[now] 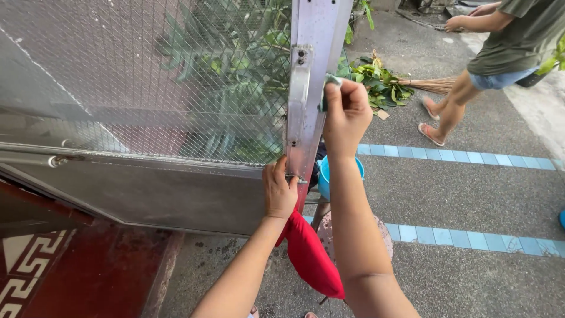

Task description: Cleaning a metal screen door frame and handle with a sponge and water.

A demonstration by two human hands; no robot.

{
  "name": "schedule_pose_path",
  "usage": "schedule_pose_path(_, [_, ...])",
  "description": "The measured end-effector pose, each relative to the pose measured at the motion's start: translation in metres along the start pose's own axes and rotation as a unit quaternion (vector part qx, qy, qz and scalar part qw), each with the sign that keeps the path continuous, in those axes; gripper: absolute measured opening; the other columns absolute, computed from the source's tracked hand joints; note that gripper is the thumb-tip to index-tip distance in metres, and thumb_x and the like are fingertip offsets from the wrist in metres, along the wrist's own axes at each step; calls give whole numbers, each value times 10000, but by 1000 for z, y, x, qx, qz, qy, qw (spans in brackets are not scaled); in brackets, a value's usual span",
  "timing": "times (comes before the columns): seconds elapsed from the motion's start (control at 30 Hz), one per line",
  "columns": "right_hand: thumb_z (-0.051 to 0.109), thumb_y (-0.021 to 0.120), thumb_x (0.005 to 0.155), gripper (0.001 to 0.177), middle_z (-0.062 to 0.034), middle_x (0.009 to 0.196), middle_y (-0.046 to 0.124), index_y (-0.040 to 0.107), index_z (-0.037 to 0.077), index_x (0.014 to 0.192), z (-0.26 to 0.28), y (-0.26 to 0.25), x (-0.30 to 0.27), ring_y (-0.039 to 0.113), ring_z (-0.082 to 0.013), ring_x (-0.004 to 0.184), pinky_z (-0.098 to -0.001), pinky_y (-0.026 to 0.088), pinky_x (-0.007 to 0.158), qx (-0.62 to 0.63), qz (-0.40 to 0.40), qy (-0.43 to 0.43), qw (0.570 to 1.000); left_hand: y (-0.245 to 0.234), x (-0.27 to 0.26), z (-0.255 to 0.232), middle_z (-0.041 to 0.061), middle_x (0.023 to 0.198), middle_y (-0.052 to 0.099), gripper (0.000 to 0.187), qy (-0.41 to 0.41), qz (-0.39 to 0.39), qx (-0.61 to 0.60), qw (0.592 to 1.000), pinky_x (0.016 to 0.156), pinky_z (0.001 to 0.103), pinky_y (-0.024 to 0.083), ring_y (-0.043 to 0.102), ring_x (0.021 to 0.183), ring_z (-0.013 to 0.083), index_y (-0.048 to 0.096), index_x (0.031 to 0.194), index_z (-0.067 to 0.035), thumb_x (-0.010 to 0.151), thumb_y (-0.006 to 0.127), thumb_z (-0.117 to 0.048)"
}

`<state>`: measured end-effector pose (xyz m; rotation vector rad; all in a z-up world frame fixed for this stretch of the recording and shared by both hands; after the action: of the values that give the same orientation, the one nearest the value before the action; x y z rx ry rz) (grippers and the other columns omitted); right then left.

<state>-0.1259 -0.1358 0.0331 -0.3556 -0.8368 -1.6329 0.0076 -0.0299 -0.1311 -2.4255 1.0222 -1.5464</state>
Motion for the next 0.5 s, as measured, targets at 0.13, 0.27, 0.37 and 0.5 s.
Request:
schedule_pose_path(0.13, [130, 717, 1014, 129, 15, 856, 605, 670, 12, 988, -9, -10, -27, 520, -64, 754, -233, 449, 686, -77, 11, -23, 997, -3, 3, -2, 200, 1247, 522, 810, 0, 0, -4, 1000, 1015, 521, 448, 530, 1160, 409, 404, 1442, -90, 750, 815, 3])
schedule_pose_path(0.27, [88, 716, 992, 108, -33, 841, 607, 657, 4, 957, -45, -31, -76, 559, -107, 744, -254, 477, 688, -183, 33, -40, 982, -5, 5, -5, 188, 1231, 533, 805, -6, 2, -8, 1000, 1003, 512, 452, 539, 1144, 400, 407, 1440, -99, 751, 810, 11])
schedule_pose_path(0.37, [55, 725, 964, 98, -53, 860, 628, 645, 3, 940, -60, -38, -96, 592, -125, 745, -267, 499, 695, -165, 48, -35, 984, -7, 3, -5, 179, 1220, 539, 813, -3, 14, -9, 1000, 1001, 512, 451, 542, 1134, 397, 396, 1451, -93, 753, 796, 25])
schedule_pose_path(0.5, [23, 734, 929, 83, -57, 864, 633, 654, 1, 936, -49, -35, -91, 599, -133, 753, -275, 506, 701, -177, 47, -24, 983, -6, 0, -3, 170, 1215, 542, 812, 2, 13, -11, 1000, 999, 508, 451, 543, 1127, 390, 393, 1459, -97, 762, 791, 28])
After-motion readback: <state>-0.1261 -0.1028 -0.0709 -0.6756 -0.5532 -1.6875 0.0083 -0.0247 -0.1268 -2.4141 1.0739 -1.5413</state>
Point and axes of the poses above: each hand's wrist, its own x-axis towards the middle knuckle, its own y-axis out of the palm, z = x × y, the point moved 5 cm from there along x, towards the middle knuckle
